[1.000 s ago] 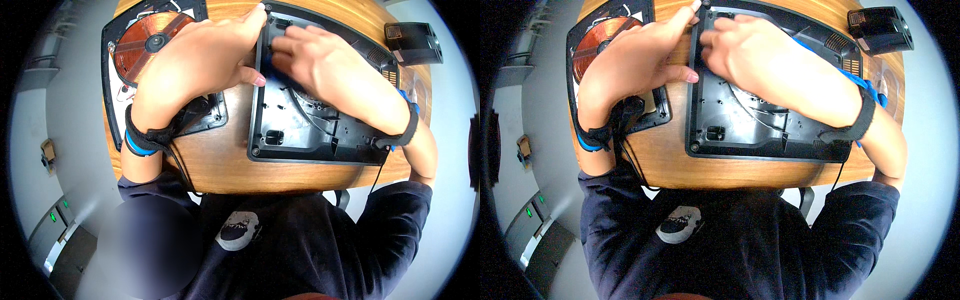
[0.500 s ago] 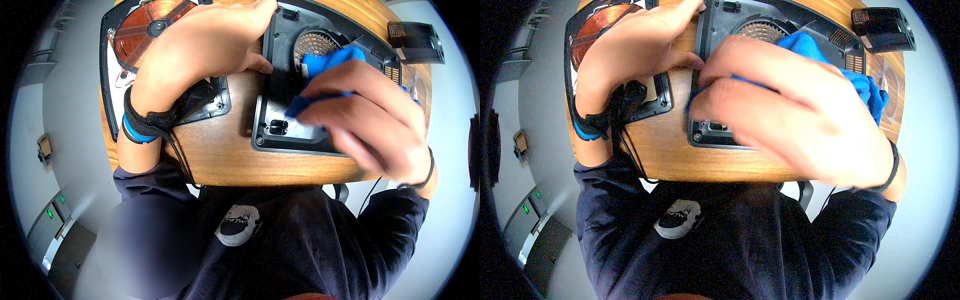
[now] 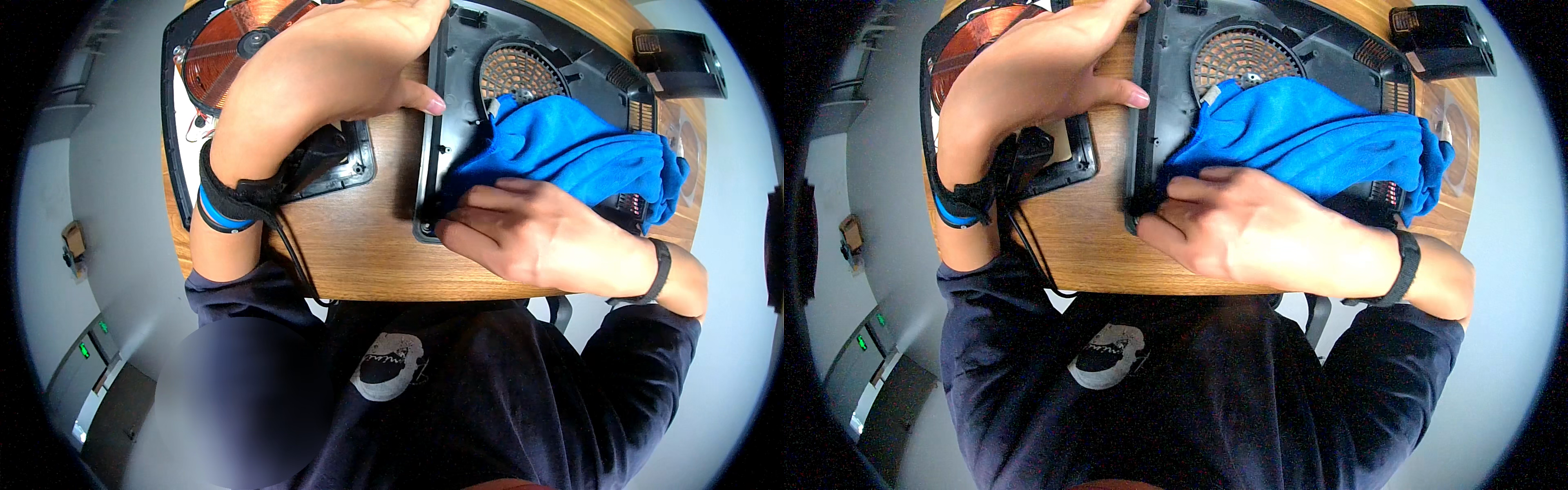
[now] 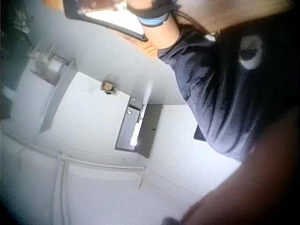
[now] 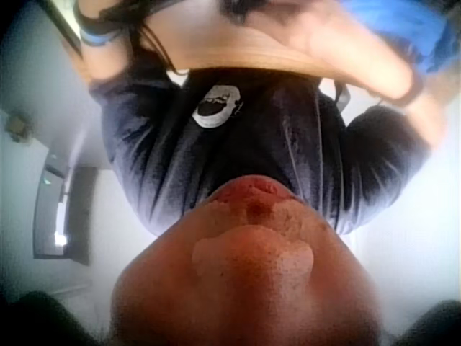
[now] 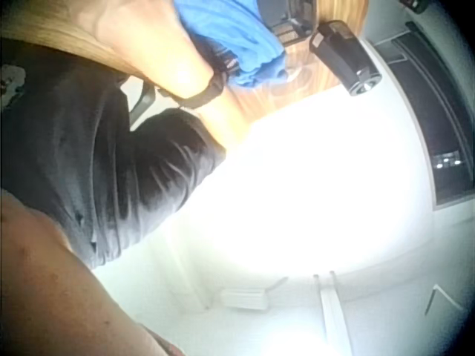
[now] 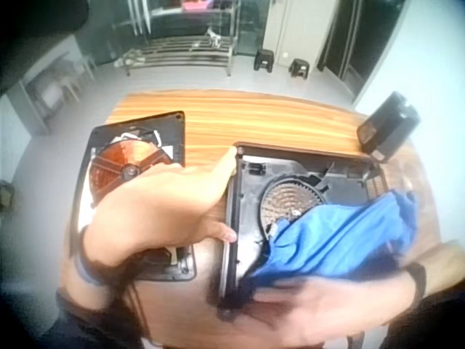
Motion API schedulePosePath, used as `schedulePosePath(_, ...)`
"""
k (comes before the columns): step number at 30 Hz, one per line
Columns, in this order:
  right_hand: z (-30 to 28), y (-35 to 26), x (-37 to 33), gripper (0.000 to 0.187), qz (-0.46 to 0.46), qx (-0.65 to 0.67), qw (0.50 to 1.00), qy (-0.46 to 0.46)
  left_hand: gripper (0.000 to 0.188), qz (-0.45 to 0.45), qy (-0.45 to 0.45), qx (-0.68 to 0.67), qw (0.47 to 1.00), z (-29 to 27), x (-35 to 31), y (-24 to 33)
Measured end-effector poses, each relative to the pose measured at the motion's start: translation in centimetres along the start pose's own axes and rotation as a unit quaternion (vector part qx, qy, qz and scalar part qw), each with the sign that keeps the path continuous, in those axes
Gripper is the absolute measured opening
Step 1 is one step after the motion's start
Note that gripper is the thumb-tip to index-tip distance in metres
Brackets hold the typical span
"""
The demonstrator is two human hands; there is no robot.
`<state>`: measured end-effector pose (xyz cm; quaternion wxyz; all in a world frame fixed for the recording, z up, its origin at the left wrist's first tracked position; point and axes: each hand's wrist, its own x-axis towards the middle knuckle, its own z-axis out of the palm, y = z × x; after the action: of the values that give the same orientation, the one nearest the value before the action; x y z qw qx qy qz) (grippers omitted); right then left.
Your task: The person disassembles a small appliance, removes the heating coil, and wipes the interior housing with a blue cloth. They then wipe the heating coil and a circuit board before placing them back into the housing.
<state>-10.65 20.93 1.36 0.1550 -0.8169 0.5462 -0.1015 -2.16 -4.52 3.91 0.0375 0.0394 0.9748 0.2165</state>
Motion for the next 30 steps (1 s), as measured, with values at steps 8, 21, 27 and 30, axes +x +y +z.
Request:
schedulePosePath(8, -1.6, -0.8, -0.5, 0.028, 0.004, -0.046, 0.997, -0.065, 0.102, -0.048, -0.035, 0.022, 0.998, -0.3, 0.1, 0.8)
schedulePosePath(21, -2.1, 2.2, 1.7, 0.025, 0.11, -0.061, 0.989, 0.073, 0.088, -0.069, -0.007, 0.035, 0.997, 0.2, 0.3, 0.9)
schedulePosePath(27, -2.2, 4.6, 2.6, 0.024, 0.013, -0.127, 0.991, 0.042, 0.091, -0.102, -0.045, 0.03, 0.993, 1.2, 0.5, -0.4)
schedulePosePath(30, -2.5, 5.3, 2.6, 0.029, -0.003, -0.151, 0.988, 0.033, 0.095, -0.118, -0.089, 0.024, 0.989, -0.1, 0.7, 0.4)
